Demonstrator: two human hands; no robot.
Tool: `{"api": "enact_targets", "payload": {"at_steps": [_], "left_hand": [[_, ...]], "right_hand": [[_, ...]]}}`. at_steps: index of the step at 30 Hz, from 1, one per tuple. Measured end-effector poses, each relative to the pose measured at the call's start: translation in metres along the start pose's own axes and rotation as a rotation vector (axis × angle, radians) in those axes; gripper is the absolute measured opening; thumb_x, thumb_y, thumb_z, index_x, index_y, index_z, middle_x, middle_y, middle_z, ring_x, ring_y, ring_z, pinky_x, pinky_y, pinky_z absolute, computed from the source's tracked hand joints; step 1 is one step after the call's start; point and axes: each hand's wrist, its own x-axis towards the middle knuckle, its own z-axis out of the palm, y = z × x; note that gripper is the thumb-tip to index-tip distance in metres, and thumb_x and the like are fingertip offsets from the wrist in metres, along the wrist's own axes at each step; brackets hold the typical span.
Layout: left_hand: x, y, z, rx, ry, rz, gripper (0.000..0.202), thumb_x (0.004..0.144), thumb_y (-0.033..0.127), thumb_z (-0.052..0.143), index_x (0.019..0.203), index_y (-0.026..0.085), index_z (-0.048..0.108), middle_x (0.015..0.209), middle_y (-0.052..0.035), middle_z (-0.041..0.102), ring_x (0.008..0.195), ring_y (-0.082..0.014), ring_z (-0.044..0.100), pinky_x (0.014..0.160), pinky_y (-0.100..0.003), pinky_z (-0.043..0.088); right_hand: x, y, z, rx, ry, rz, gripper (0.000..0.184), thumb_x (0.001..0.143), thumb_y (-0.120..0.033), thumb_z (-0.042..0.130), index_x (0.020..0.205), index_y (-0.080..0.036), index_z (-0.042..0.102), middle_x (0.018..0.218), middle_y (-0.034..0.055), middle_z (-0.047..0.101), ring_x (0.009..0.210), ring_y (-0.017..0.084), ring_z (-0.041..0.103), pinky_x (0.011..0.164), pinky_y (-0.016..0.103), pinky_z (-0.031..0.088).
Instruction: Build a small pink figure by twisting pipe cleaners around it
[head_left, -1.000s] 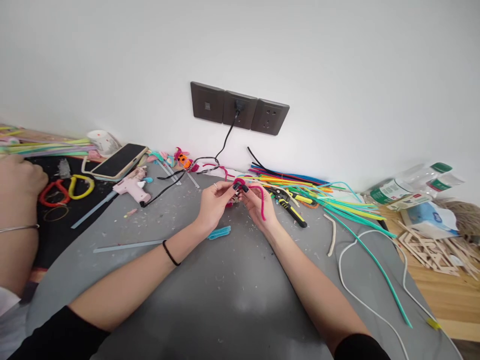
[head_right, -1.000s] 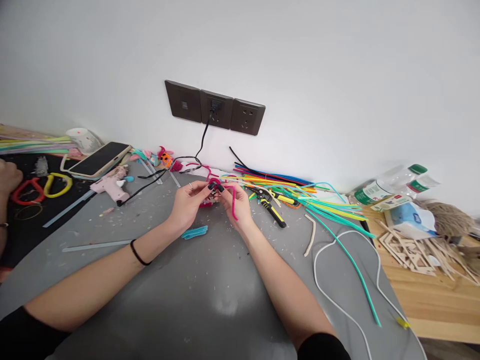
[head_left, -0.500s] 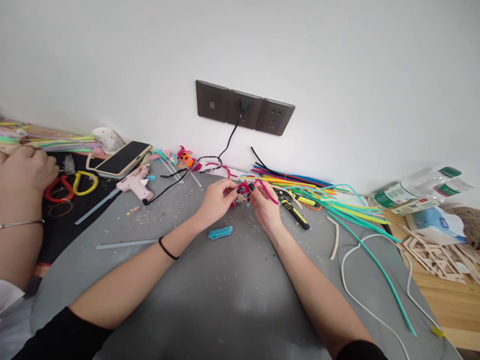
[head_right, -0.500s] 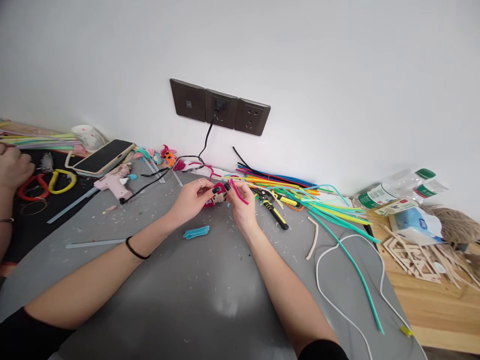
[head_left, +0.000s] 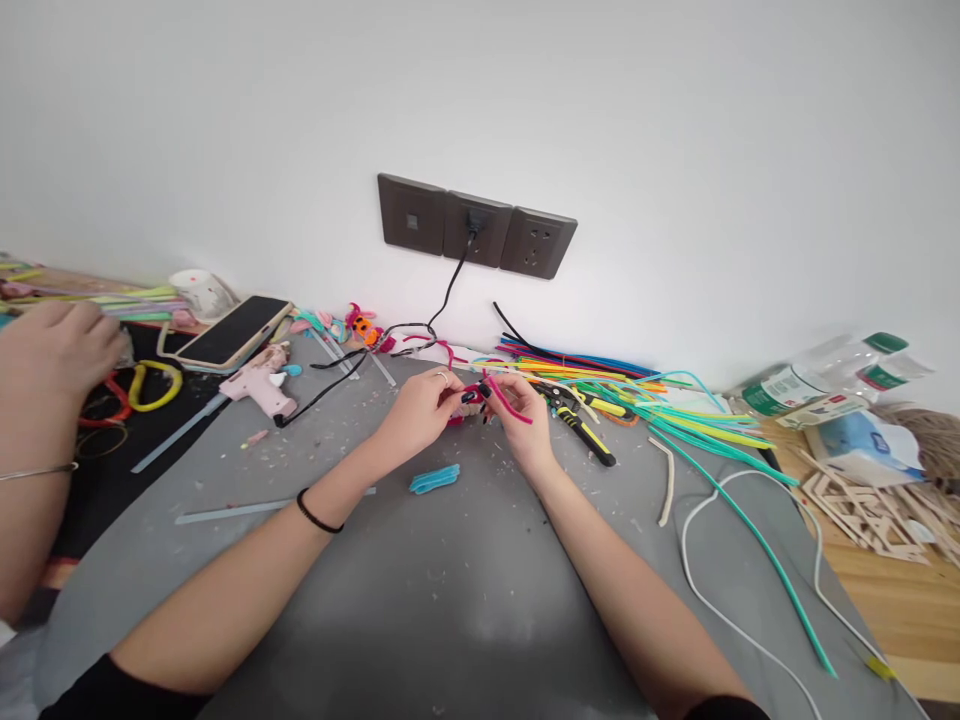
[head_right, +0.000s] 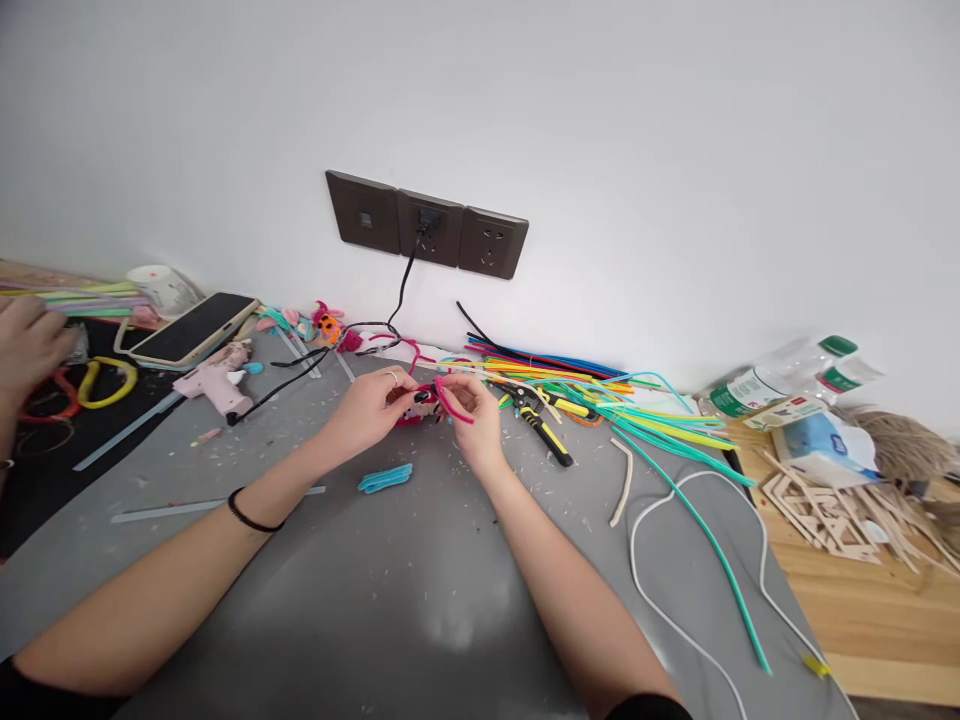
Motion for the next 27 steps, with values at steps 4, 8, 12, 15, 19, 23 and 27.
{"api": "enact_targets", "payload": {"at_steps": [4, 8, 12, 15, 19, 23, 27], "left_hand": [[0.0007, 0.0007, -0.0026, 0.003, 0.007, -0.018, 0.014, 0.087, 0.022, 0.052, 0.078, 0.019, 0.063, 0.078, -0.0052, 0.067, 0.071, -0.0201, 0.060, 0.068, -0.032, 0.045], [0.0013, 0.0016, -0.0014, -0.027, 0.020, -0.040, 0.016, 0.088, 0.026, 0.052, 0.077, 0.020, 0.061, 0.077, -0.0049, 0.067, 0.068, -0.0190, 0.058, 0.066, -0.031, 0.044], [0.0003, 0.0005, 0.0028, -0.080, 0.077, -0.057, 0.014, 0.086, 0.028, 0.053, 0.076, 0.020, 0.059, 0.076, -0.0041, 0.067, 0.066, -0.0181, 0.057, 0.064, -0.030, 0.045], [-0.0005, -0.0018, 0.0055, -0.138, 0.112, -0.087, 0.013, 0.085, 0.029, 0.054, 0.077, 0.020, 0.059, 0.075, -0.0038, 0.067, 0.065, -0.0175, 0.058, 0.062, -0.030, 0.045], [-0.0003, -0.0024, 0.0056, -0.153, 0.099, -0.079, 0.014, 0.086, 0.028, 0.055, 0.074, 0.020, 0.059, 0.071, -0.0025, 0.066, 0.062, -0.0165, 0.059, 0.060, -0.028, 0.044], [0.0014, -0.0022, 0.0031, -0.107, 0.060, -0.027, 0.013, 0.085, 0.027, 0.054, 0.074, 0.020, 0.059, 0.072, -0.0030, 0.066, 0.065, -0.0174, 0.059, 0.062, -0.029, 0.044], [0.0028, -0.0045, 0.0009, -0.063, 0.013, 0.036, 0.013, 0.085, 0.024, 0.051, 0.074, 0.020, 0.057, 0.074, -0.0040, 0.064, 0.067, -0.0181, 0.058, 0.064, -0.030, 0.043]], "right_hand": [[0.0016, 0.0028, -0.0017, 0.026, 0.014, 0.045, 0.034, 0.073, -0.050, 0.083, 0.086, -0.022, 0.068, 0.068, -0.0016, 0.065, 0.058, 0.014, 0.057, 0.054, 0.027, 0.050], [0.0027, 0.0031, -0.0016, 0.070, 0.022, 0.052, 0.041, 0.070, -0.054, 0.085, 0.088, -0.022, 0.068, 0.067, -0.0022, 0.065, 0.058, 0.013, 0.058, 0.054, 0.027, 0.051], [0.0019, 0.0004, -0.0002, 0.085, 0.033, 0.048, 0.041, 0.069, -0.051, 0.086, 0.091, -0.022, 0.068, 0.071, -0.0024, 0.066, 0.058, 0.013, 0.058, 0.053, 0.026, 0.050], [0.0006, -0.0017, -0.0002, 0.069, 0.027, 0.019, 0.034, 0.072, -0.049, 0.085, 0.086, -0.023, 0.068, 0.070, -0.0027, 0.065, 0.059, 0.013, 0.058, 0.055, 0.027, 0.050], [0.0012, -0.0017, -0.0010, 0.023, 0.008, 0.033, 0.035, 0.072, -0.051, 0.084, 0.091, -0.024, 0.072, 0.075, -0.0004, 0.068, 0.061, 0.015, 0.058, 0.058, 0.029, 0.051], [0.0032, 0.0010, -0.0029, -0.005, -0.030, 0.064, 0.035, 0.073, -0.052, 0.083, 0.093, -0.023, 0.078, 0.074, 0.0005, 0.068, 0.062, 0.015, 0.056, 0.058, 0.029, 0.050], [0.0039, 0.0011, -0.0064, -0.037, -0.077, 0.008, 0.029, 0.075, -0.051, 0.082, 0.082, -0.022, 0.078, 0.073, -0.0002, 0.065, 0.061, 0.013, 0.054, 0.056, 0.028, 0.048]]}}
